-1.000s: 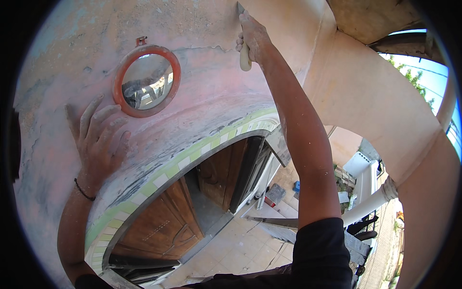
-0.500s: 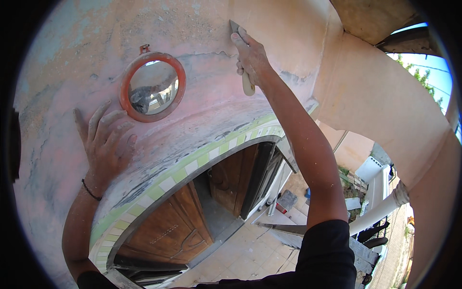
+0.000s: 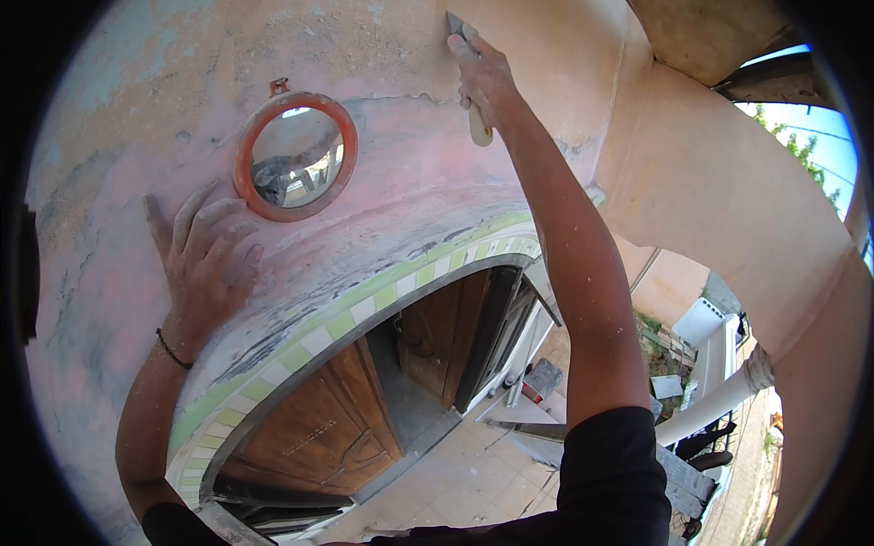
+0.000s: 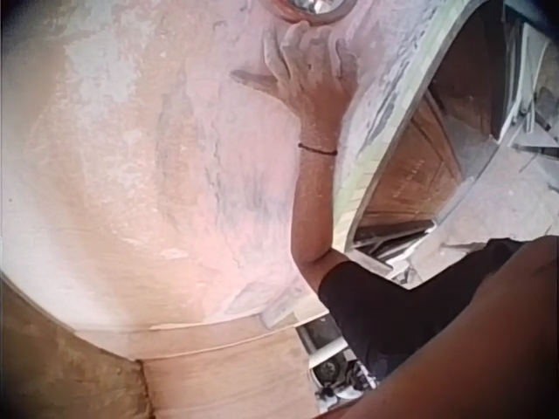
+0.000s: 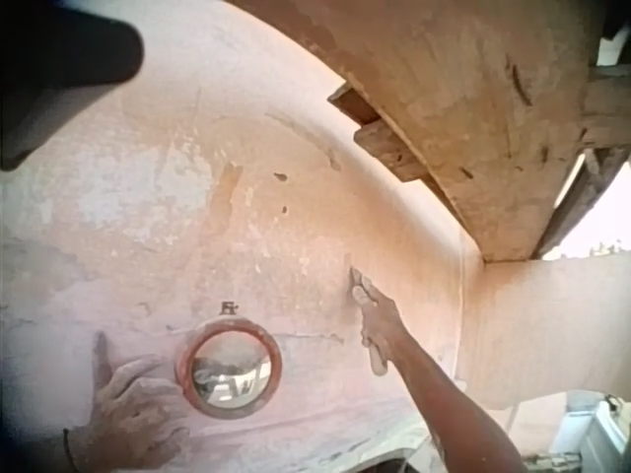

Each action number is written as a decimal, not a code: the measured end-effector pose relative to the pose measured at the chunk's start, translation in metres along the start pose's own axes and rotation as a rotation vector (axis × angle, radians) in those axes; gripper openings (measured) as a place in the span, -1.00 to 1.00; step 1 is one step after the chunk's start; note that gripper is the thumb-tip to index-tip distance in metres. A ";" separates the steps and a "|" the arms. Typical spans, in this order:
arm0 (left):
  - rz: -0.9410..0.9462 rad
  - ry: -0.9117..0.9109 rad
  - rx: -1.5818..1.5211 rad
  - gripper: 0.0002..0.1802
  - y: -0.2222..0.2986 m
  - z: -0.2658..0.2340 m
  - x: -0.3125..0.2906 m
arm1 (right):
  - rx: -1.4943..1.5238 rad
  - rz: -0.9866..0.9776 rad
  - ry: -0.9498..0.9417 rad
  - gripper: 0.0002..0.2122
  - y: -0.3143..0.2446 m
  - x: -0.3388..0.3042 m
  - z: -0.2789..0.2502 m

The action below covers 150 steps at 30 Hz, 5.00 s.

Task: The recorder is using a putty knife to scrape old paint and plaster off a wall above a doorway.

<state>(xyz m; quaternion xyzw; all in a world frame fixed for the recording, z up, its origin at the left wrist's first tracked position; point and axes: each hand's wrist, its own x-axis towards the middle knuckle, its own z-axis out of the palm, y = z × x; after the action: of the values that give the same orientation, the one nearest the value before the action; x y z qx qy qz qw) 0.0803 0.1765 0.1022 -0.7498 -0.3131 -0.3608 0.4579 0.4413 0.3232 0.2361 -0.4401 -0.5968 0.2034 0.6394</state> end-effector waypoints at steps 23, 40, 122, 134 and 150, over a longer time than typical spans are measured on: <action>-0.008 -0.003 -0.027 -0.81 0.002 -0.004 0.002 | -0.200 -0.252 0.015 -0.50 -0.003 -0.042 0.047; -0.388 0.026 -0.885 -0.36 0.087 -0.002 0.086 | 0.800 -0.142 -0.281 -0.42 -0.027 -0.181 0.060; 0.143 -0.553 0.658 -0.30 0.015 0.015 0.249 | -0.600 -0.928 -0.372 -0.16 0.115 -0.165 0.010; 0.092 -0.585 0.626 -0.32 0.040 0.000 0.247 | -0.606 -0.929 -0.389 -0.18 0.118 -0.162 0.006; 0.215 -0.442 0.641 -0.53 0.034 0.078 0.290 | -0.597 -0.954 -0.403 -0.20 0.117 -0.156 0.014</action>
<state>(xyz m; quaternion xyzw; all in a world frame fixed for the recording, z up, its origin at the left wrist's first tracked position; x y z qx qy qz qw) 0.2855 0.2749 0.3016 -0.6570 -0.4204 -0.0249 0.6254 0.4269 0.2671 0.0487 -0.2369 -0.8693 -0.2032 0.3833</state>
